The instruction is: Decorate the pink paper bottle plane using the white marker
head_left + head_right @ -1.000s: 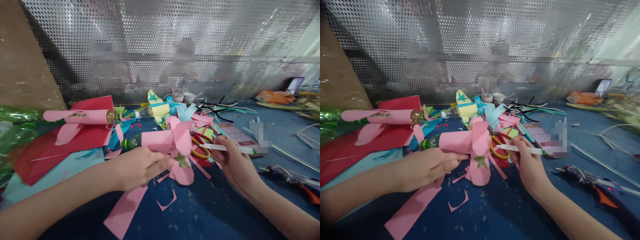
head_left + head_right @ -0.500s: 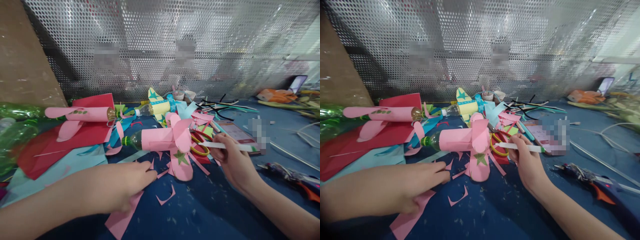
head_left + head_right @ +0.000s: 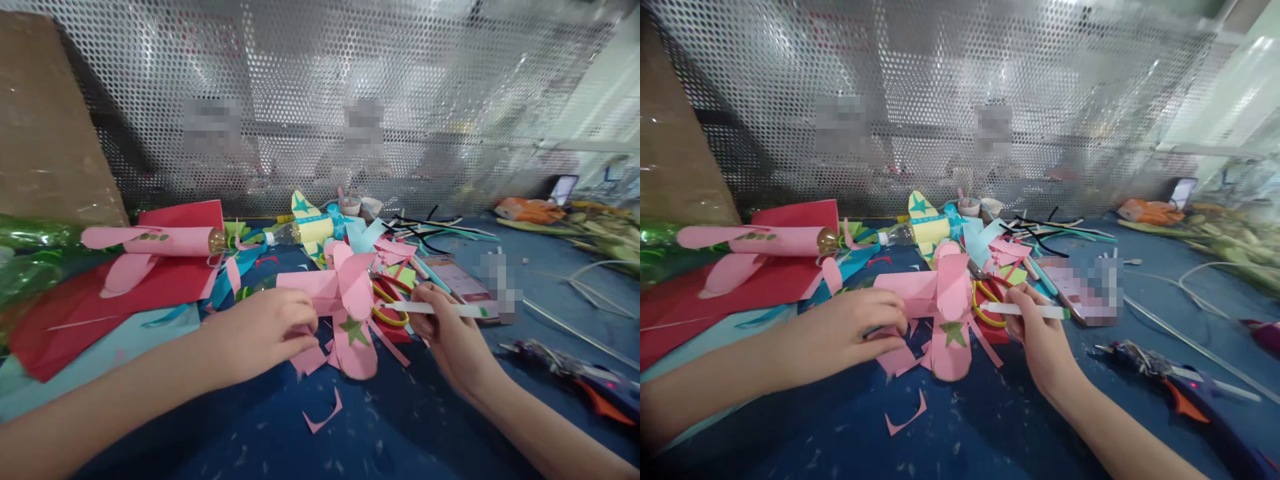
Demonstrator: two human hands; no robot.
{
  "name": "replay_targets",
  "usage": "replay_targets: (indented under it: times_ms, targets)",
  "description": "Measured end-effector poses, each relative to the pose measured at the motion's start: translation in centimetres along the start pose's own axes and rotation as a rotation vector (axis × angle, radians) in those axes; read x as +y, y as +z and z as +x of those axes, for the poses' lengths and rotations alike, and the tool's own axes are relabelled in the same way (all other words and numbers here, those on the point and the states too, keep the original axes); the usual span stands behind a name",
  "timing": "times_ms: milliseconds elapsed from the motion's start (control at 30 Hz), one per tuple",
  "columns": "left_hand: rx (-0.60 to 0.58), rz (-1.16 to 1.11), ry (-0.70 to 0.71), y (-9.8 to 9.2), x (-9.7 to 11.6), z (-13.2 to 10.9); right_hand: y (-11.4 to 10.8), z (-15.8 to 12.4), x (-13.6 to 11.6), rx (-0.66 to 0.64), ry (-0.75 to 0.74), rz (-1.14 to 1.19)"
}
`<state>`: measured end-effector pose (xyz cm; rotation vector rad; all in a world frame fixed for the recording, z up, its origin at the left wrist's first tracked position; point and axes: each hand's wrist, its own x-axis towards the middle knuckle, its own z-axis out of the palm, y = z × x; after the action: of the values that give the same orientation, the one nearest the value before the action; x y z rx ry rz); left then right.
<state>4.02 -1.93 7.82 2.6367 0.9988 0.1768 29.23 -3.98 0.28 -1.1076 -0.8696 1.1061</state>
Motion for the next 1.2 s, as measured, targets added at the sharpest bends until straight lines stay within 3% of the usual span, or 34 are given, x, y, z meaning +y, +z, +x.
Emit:
replay_targets:
  times_ms: [133,233,300,433,500,800,1000,1200]
  targets:
    - [0.175,0.068,0.017,-0.4,-0.3,0.5,0.1,0.0,0.0,0.005,0.003,-0.008]
    - [0.244,0.153,-0.113,-1.2,-1.5,1.6,0.2,-0.1,0.0,0.015,-0.006,0.005]
    - [0.168,0.182,-0.222,-1.5,-2.4,2.5,0.3,0.0,0.0,0.025,-0.009,0.018]
    - [-0.091,0.108,-0.341,-1.5,-3.5,3.5,0.2,0.2,0.4,0.029,-0.01,0.015]
    - [-0.112,0.102,-0.302,-1.2,-3.4,3.5,0.1,0.3,0.6,0.026,-0.016,0.023]
    - [0.154,0.15,-0.216,-0.7,-3.2,3.1,0.1,0.6,0.7,0.128,-0.005,0.058]
    - [0.057,0.122,-0.182,0.0,-4.3,3.1,0.3,0.8,0.6,0.127,-0.004,0.052]
    - [0.085,0.095,-0.117,-0.3,-4.1,3.6,0.1,0.4,0.6,0.03,-0.14,-0.133]
